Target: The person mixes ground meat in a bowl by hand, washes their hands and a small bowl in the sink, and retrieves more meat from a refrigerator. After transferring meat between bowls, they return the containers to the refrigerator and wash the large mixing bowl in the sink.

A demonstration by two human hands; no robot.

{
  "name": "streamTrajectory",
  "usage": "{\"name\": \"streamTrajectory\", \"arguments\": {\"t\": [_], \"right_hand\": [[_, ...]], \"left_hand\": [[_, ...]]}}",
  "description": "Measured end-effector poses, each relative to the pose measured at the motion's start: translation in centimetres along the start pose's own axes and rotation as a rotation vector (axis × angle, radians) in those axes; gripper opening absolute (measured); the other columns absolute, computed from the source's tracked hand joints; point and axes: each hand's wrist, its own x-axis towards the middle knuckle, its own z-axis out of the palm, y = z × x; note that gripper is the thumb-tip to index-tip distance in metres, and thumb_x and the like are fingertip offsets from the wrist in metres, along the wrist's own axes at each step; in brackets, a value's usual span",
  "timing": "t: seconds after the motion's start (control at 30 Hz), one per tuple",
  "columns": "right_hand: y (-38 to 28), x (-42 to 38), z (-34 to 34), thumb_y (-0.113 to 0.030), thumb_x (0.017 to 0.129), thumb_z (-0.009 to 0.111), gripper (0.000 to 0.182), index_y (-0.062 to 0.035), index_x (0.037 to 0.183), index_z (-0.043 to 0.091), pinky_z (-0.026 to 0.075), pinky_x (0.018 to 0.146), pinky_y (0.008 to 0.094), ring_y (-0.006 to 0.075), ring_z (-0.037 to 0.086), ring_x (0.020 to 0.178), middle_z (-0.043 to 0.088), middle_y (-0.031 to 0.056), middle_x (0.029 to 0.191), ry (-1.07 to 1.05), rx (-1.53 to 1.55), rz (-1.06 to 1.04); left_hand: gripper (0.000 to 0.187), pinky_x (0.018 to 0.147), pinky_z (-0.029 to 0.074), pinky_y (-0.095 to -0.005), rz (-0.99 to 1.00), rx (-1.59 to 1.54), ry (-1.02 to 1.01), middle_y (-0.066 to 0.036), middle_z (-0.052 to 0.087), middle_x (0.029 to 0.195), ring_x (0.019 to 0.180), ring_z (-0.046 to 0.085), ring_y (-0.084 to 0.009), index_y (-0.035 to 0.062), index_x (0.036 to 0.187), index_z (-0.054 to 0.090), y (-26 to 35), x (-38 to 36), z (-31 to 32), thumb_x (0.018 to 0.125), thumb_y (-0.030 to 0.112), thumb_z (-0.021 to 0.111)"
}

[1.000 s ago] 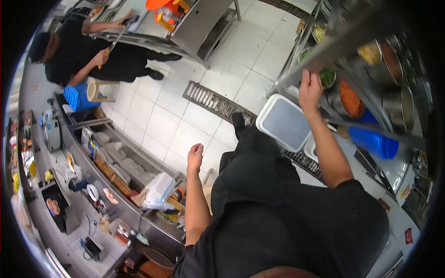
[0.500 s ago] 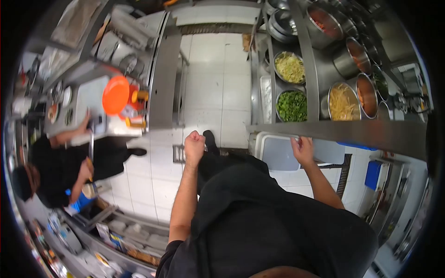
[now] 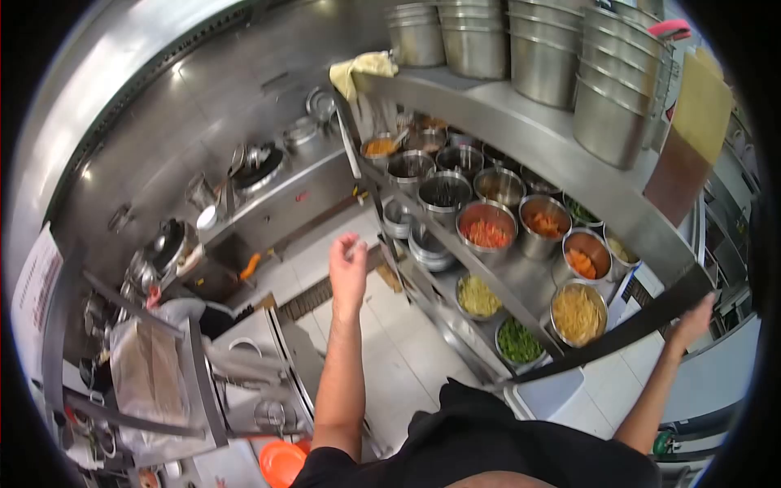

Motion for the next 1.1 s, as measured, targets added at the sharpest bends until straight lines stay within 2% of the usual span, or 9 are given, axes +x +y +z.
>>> {"name": "streamTrajectory", "arguments": {"t": [0.13,0.27,0.47,0.53,0.63,0.7,0.87,0.97,1.1], "right_hand": [[-7.2,4.1,-5.2,-0.035,0.099,0.057,0.038,0.0024,0.108,0.06,0.042,0.083,0.0293,0.0154,0.052,0.087,0.057,0.0037,0.097,-0.084,0.084,-0.271],[-23.7,4.9,-7.0,-0.024,0.099,0.051,0.023,-0.0044,0.087,0.051,0.033,0.06,0.0268,0.0106,0.04,0.065,0.047,0.0009,0.078,-0.251,0.397,-0.558],[-41.5,6.6,-4.3,-0.006,0.095,0.045,0.03,-0.009,0.065,0.044,0.026,0.037,0.0239,0.0073,0.031,0.044,0.041,-0.0009,0.06,-0.665,0.454,-0.797],[-46.4,4.9,0.3,-0.003,0.09,0.05,0.022,-0.0046,0.068,0.054,0.029,0.037,0.0244,0.0113,0.036,0.045,0.052,0.0045,0.062,-0.731,0.318,-0.793],[-51.4,-0.1,10.3,-0.017,0.096,0.053,0.021,-0.0087,0.079,0.06,0.044,0.064,0.0379,0.0185,0.049,0.064,0.056,0.0088,0.073,-0.506,-0.34,-0.257],[-52.9,-1.6,16.4,-0.032,0.096,0.055,0.025,-0.0089,0.103,0.062,0.045,0.087,0.044,0.0251,0.056,0.092,0.06,0.011,0.098,-0.674,-0.506,-0.32],[-61.6,-4.2,33.7,-0.025,0.091,0.061,0.025,-0.0001,0.096,0.062,0.052,0.077,0.0407,0.0298,0.064,0.085,0.065,0.0156,0.089,-1.139,-0.324,-1.026],[-64.2,-5.6,44.8,-0.03,0.085,0.062,0.041,0.002,0.111,0.064,0.05,0.093,0.0473,0.0395,0.061,0.109,0.063,0.0255,0.112,-0.952,-0.492,-1.144],[-65.8,-7.1,55.0,-0.032,0.085,0.062,0.041,-0.0029,0.114,0.066,0.053,0.088,0.0478,0.0414,0.066,0.1,0.068,0.0219,0.106,-0.899,-0.643,-1.051]], "left_hand": [[0.017,0.093,0.047,-0.0291,0.4,-0.098,0.209,-0.007,0.06,0.118,0.105,0.058,-0.0141,0.0037,0.108,0.06,8.9,11.2,1.5,0.094,0.012,0.065],[0.017,0.071,0.04,-0.0218,0.494,-0.125,0.197,0.004,0.057,0.081,0.076,0.046,-0.0058,0.0047,0.083,0.06,16.5,22.1,0.9,0.094,0.016,0.065],[0.016,0.068,0.038,-0.0205,0.685,0.003,0.063,0.006,0.053,0.08,0.075,0.044,-0.0041,0.0034,0.086,0.064,20.8,33.8,4.7,0.09,0.018,0.07],[0.026,0.075,0.044,-0.0281,0.615,0.026,-0.087,-0.003,0.061,0.087,0.08,0.053,-0.0123,0.0006,0.09,0.066,22.1,36.2,7.0,0.088,0.026,0.071],[0.044,0.084,0.049,-0.0336,0.539,0.103,-0.292,-0.011,0.067,0.101,0.092,0.062,-0.02,-0.0005,0.105,0.067,23.6,38.7,9.6,0.085,0.039,0.071],[0.058,0.09,0.049,-0.0356,0.53,0.241,-0.378,-0.015,0.068,0.111,0.102,0.064,-0.024,-0.0006,0.117,0.065,23.2,41.1,11.4,0.084,0.047,0.07],[0.076,0.095,0.049,-0.0393,0.519,0.497,-0.57,-0.02,0.066,0.12,0.111,0.062,-0.0292,-0.0057,0.127,0.06,22.3,46.2,15.1,0.082,0.055,0.069],[0.073,0.091,0.05,-0.0357,0.537,0.59,-0.629,-0.021,0.068,0.115,0.105,0.066,-0.0287,-0.0057,0.119,0.066,21.7,47.0,15.0,0.081,0.056,0.07],[0.079,0.09,0.052,-0.039,0.52,0.552,-0.772,-0.02,0.07,0.113,0.106,0.067,-0.0319,-0.0012,0.114,0.07,20.5,48.3,15.2,0.076,0.069,0.068]]}}
